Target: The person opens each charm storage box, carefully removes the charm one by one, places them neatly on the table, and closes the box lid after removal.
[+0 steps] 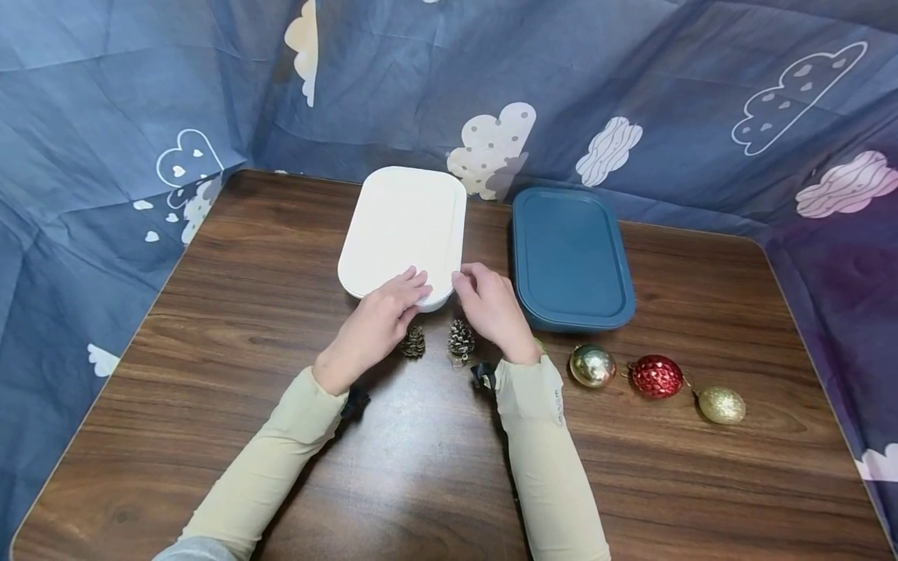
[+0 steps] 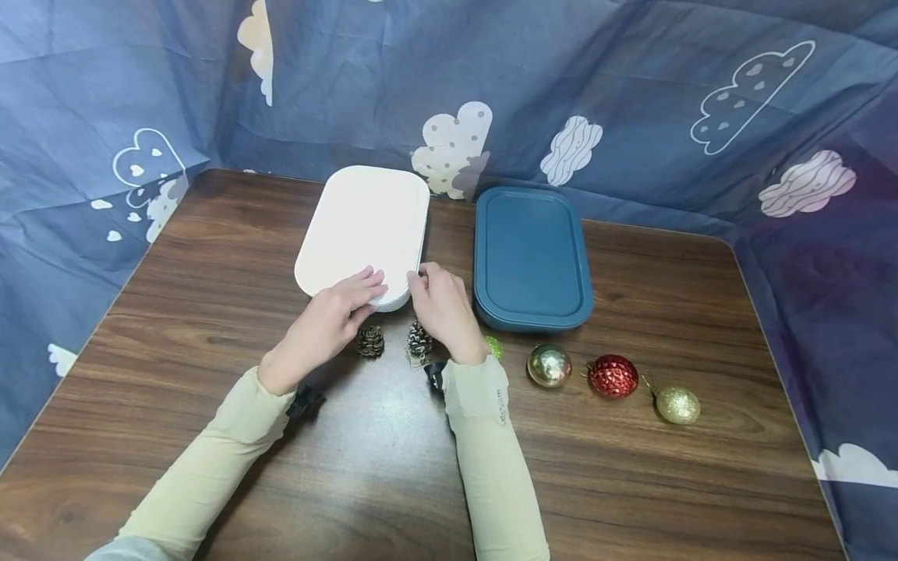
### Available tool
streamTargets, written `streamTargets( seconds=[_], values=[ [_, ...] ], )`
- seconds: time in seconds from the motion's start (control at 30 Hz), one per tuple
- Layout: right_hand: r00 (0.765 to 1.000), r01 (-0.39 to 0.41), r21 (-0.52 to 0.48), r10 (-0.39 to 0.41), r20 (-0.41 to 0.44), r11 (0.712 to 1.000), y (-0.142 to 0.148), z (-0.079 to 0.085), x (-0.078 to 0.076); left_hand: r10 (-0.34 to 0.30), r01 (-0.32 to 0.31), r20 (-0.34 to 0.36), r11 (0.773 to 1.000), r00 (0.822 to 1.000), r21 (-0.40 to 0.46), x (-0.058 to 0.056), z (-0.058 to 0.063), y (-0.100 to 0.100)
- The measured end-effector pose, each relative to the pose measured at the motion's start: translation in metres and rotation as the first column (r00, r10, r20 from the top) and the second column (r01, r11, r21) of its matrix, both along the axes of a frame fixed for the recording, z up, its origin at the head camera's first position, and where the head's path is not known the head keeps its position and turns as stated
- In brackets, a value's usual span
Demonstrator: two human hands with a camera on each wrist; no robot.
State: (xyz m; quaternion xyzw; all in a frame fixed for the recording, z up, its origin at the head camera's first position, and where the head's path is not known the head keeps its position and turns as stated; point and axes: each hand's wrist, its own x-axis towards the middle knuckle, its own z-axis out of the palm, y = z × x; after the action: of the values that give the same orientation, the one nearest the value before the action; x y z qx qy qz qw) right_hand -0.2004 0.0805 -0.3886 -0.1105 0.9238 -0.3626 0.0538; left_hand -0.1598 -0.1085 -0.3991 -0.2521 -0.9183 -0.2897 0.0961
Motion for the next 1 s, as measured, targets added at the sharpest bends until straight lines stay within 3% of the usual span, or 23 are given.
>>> streamTargets(
  seconds=[0.27,0.4,0.47,0.53,0.57,0.63,0.7,0.77,0.8,0.87,1.0],
  values=[
    [1.0,0.015,0.01,-0.015,0.009,1.0,-0.002,-0.001,0.001,-0.019,0.018,-0.019,0.999,1.0,-0.028,0.0,-0.004,0.002],
    [1.0,0.017,0.018,-0.018,0.005,1.0,-0.002,-0.002,0.001,-0.04,0.039,0.01,0.997,0.999,0.064,-0.003,0.0,-0.005],
    [1.0,0.02,0.016,-0.02,0.012,1.0,-0.003,-0.002,0.001,-0.003,0.001,0.014,0.991,1.0,0.135,-0.006,0.004,-0.013],
    [1.0,0.021,0.012,-0.021,0.021,1.0,-0.003,-0.002,0.001,0.092,-0.094,0.02,0.976,0.996,0.196,-0.009,0.009,-0.024],
    [0.999,0.021,0.01,-0.022,0.024,1.0,-0.003,-0.002,0.001,0.159,-0.162,0.03,0.962,0.987,0.218,-0.01,0.011,-0.03],
    [0.999,0.022,0.012,-0.022,0.026,1.0,-0.003,-0.001,0.001,0.296,-0.309,0.086,0.919,0.951,0.245,-0.014,0.014,-0.044],
    [0.999,0.022,0.018,-0.023,0.023,1.0,-0.004,0.0,0.002,0.398,-0.433,0.18,0.87,0.9,0.238,-0.017,0.015,-0.056],
    [0.999,0.028,0.024,-0.029,0.022,0.999,-0.004,0.0,0.002,0.448,-0.51,0.281,0.835,0.849,0.207,-0.019,0.015,-0.067],
    [0.999,0.031,0.026,-0.031,0.022,0.999,-0.004,0.0,0.002,0.453,-0.527,0.328,0.829,0.829,0.188,-0.02,0.014,-0.071],
    [0.999,0.033,0.027,-0.034,0.025,0.999,-0.004,0.001,0.003,0.432,-0.52,0.402,0.843,0.807,0.139,-0.022,0.015,-0.077],
    [0.999,0.022,0.018,-0.023,0.034,1.0,-0.003,0.002,0.003,0.373,-0.461,0.488,0.885,0.789,0.069,-0.023,0.015,-0.08]
  ],
)
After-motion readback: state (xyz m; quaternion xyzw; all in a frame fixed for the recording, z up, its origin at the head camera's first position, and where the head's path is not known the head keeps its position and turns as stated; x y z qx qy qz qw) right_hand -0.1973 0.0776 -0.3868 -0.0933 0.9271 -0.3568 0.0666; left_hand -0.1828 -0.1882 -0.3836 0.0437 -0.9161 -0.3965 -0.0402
